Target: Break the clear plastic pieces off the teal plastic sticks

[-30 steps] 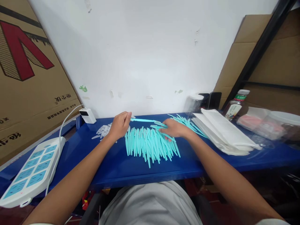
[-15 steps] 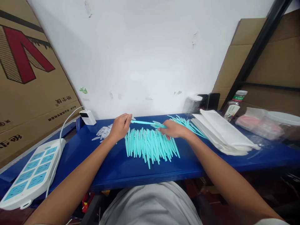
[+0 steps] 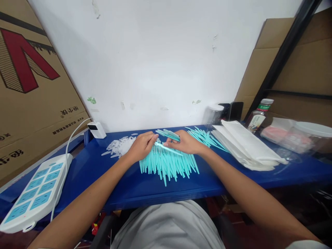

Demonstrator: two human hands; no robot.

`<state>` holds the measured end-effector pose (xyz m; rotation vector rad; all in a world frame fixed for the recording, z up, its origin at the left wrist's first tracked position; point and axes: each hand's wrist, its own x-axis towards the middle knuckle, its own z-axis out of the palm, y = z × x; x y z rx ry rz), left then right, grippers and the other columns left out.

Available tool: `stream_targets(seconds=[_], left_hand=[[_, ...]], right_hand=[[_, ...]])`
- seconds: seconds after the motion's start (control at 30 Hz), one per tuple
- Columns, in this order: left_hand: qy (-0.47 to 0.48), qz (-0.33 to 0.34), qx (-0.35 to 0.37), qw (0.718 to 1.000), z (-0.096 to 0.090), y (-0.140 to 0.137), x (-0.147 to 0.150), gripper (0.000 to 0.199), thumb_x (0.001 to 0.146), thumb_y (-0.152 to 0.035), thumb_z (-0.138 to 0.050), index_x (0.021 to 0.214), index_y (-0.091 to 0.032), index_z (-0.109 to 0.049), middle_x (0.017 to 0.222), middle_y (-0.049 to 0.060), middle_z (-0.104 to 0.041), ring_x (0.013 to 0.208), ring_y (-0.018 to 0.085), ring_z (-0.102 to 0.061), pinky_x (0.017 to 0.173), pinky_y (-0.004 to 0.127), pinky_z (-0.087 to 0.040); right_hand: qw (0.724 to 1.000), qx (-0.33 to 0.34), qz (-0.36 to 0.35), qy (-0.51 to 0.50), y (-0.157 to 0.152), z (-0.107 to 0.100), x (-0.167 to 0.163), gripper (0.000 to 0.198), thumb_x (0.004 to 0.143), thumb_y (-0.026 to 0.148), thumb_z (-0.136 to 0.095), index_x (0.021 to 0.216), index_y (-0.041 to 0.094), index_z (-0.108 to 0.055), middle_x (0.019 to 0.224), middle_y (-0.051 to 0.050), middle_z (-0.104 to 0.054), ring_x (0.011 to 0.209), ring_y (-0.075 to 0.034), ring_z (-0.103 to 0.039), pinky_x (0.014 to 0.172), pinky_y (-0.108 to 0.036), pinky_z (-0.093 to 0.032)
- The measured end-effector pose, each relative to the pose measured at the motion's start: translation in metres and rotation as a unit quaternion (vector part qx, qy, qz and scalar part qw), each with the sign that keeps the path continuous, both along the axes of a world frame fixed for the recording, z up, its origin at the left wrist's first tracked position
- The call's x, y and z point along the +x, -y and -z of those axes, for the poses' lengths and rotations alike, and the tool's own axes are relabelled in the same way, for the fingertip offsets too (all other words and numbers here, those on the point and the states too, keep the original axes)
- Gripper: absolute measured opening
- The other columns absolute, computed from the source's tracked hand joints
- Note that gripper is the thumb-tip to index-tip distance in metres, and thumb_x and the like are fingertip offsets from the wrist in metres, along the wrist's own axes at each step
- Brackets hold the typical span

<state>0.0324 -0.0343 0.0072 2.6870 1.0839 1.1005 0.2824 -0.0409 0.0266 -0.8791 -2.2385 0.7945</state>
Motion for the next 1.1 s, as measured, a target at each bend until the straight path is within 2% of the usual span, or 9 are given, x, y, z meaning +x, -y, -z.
stream_targets(seconds=[0.1, 0.27, 0.4, 0.6, 0.77, 0.87, 0.93, 1.0, 1.1], left_hand=[[-0.005, 0.003, -0.019, 1.0, 0.0, -0.003, -0.003, 0.046, 0.111, -0.041, -0.035, 0.069, -0.021, -0.038, 0.069, 0.001, -0.047, 0.063, 0.016, -0.047, 0.064, 0.032, -0.035], [0.009, 0.021, -0.055, 0.998, 0.007, -0.008, -0.006, 0.046, 0.11, -0.042, -0.034, 0.071, -0.021, -0.043, 0.07, 0.001, -0.051, 0.065, 0.017, -0.05, 0.065, 0.031, -0.038], [-0.014, 0.035, -0.054, 0.998, 0.011, -0.005, 0.0, 0.043, 0.109, -0.036, -0.035, 0.07, -0.02, -0.044, 0.077, 0.003, -0.058, 0.07, 0.018, -0.055, 0.069, 0.032, -0.04], [0.004, 0.031, -0.054, 0.998, 0.003, -0.005, 0.0, 0.047, 0.11, -0.042, -0.035, 0.069, -0.021, -0.04, 0.071, 0.001, -0.052, 0.064, 0.016, -0.05, 0.064, 0.031, -0.036], [0.024, 0.041, -0.111, 0.993, 0.002, -0.003, 0.005, 0.053, 0.108, -0.05, -0.037, 0.065, -0.021, -0.041, 0.06, -0.001, -0.049, 0.056, 0.015, -0.048, 0.057, 0.03, -0.036], [0.032, 0.041, -0.136, 0.989, 0.003, -0.003, 0.004, 0.052, 0.107, -0.053, -0.038, 0.065, -0.022, -0.043, 0.057, -0.001, -0.049, 0.053, 0.015, -0.048, 0.055, 0.03, -0.036], [0.049, 0.02, -0.141, 0.989, 0.002, -0.008, -0.005, 0.052, 0.107, -0.053, -0.037, 0.066, -0.022, -0.043, 0.055, -0.002, -0.049, 0.052, 0.015, -0.047, 0.055, 0.03, -0.036], [0.072, -0.032, -0.118, 0.99, -0.003, -0.015, -0.02, 0.051, 0.107, -0.052, -0.036, 0.066, -0.022, -0.042, 0.053, -0.002, -0.046, 0.051, 0.016, -0.046, 0.056, 0.03, -0.036], [0.037, -0.157, 0.014, 0.987, -0.011, -0.028, -0.05, 0.05, 0.105, -0.046, -0.039, 0.061, -0.022, -0.036, 0.056, 0.002, -0.049, 0.055, 0.017, -0.046, 0.058, 0.032, -0.032]], right_hand=[[0.999, -0.025, -0.031, 0.016, 0.0, 0.0, 0.001, 0.046, 0.085, 0.062, -0.072, 0.082, 0.016, -0.072, 0.064, 0.005, -0.044, 0.058, -0.011, -0.035, 0.058, -0.025, -0.03], [0.999, -0.039, -0.029, 0.009, 0.001, 0.008, -0.007, 0.044, 0.089, 0.061, -0.067, 0.085, 0.017, -0.069, 0.064, 0.004, -0.042, 0.058, -0.012, -0.035, 0.056, -0.026, -0.028], [0.995, -0.073, -0.061, 0.002, 0.004, 0.011, -0.013, 0.038, 0.09, 0.053, -0.067, 0.075, 0.019, -0.058, 0.063, 0.005, -0.039, 0.057, -0.011, -0.031, 0.055, -0.026, -0.027], [0.996, -0.073, -0.055, 0.007, 0.004, -0.003, -0.002, 0.03, 0.086, 0.045, -0.07, 0.078, 0.018, -0.059, 0.066, 0.005, -0.042, 0.061, -0.011, -0.032, 0.058, -0.026, -0.029], [0.994, -0.093, -0.058, 0.026, -0.001, -0.004, 0.003, 0.034, 0.082, 0.048, -0.071, 0.075, 0.02, -0.054, 0.066, 0.006, -0.037, 0.062, -0.011, -0.03, 0.058, -0.026, -0.028], [0.991, -0.107, -0.073, 0.028, -0.002, -0.006, 0.006, 0.033, 0.082, 0.047, -0.071, 0.076, 0.019, -0.055, 0.068, 0.005, -0.04, 0.063, -0.011, -0.032, 0.059, -0.026, -0.029], [0.99, -0.115, -0.076, 0.039, -0.003, -0.008, 0.01, 0.032, 0.079, 0.046, -0.074, 0.078, 0.019, -0.057, 0.07, 0.004, -0.044, 0.063, -0.011, -0.035, 0.06, -0.026, -0.032], [0.991, -0.119, -0.046, 0.044, -0.005, -0.01, 0.016, 0.031, 0.079, 0.046, -0.074, 0.081, 0.019, -0.06, 0.071, 0.003, -0.048, 0.063, -0.012, -0.039, 0.059, -0.027, -0.033], [0.992, -0.106, 0.061, 0.036, -0.012, -0.009, 0.022, 0.026, 0.084, 0.044, -0.067, 0.082, 0.02, -0.059, 0.071, 0.001, -0.05, 0.061, -0.014, -0.041, 0.057, -0.028, -0.033]])
